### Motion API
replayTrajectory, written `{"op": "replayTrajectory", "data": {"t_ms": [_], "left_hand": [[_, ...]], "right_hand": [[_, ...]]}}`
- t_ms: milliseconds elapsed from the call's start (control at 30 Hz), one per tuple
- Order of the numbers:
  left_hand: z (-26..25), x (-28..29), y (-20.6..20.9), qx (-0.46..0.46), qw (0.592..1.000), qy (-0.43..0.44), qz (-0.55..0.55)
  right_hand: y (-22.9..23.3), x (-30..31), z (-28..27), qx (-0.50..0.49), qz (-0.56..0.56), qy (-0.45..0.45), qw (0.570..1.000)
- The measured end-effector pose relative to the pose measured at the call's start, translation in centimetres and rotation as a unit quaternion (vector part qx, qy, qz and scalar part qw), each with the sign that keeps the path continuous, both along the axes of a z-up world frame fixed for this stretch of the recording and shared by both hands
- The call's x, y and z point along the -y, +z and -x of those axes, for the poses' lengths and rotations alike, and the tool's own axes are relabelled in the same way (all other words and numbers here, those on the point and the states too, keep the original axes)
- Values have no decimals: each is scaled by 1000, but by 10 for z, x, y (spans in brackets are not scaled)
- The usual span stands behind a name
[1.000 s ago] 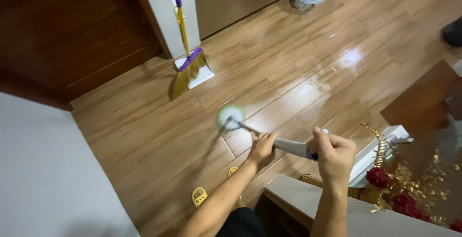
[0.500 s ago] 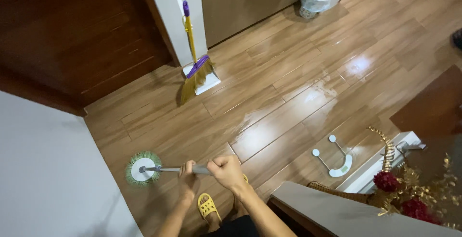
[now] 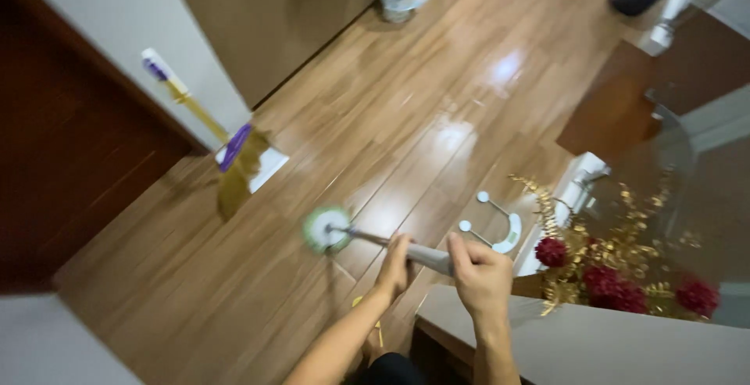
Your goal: The person is mopping the wooden floor in a hallway and then inside a bedroom.
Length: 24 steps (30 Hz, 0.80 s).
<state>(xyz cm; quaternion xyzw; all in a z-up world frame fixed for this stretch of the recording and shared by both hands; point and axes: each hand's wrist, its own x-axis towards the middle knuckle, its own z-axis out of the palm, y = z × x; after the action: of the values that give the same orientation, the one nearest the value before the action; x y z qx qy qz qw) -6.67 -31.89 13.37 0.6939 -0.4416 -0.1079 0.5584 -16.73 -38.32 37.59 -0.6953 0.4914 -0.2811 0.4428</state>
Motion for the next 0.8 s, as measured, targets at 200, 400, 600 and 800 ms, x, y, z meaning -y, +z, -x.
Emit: {"op": "replayTrajectory", "data": {"t_ms": [200,400,600,800], "left_hand": [[-4,90,-59,-36,983,-138,-111],[-21,104,-64,-24,976,-175,-131],[-36,59,-27,49,950,-227,-207],[-33,-45,-20,99,937,-326,-82]], "right_hand": [[-51,11,9,50,121,-58,990],[-108,28,-17,52,187,-60,979],[-169,-17,-26,63,109,-146,981],[-118,-135,-11,12,80,-160,984]]}}
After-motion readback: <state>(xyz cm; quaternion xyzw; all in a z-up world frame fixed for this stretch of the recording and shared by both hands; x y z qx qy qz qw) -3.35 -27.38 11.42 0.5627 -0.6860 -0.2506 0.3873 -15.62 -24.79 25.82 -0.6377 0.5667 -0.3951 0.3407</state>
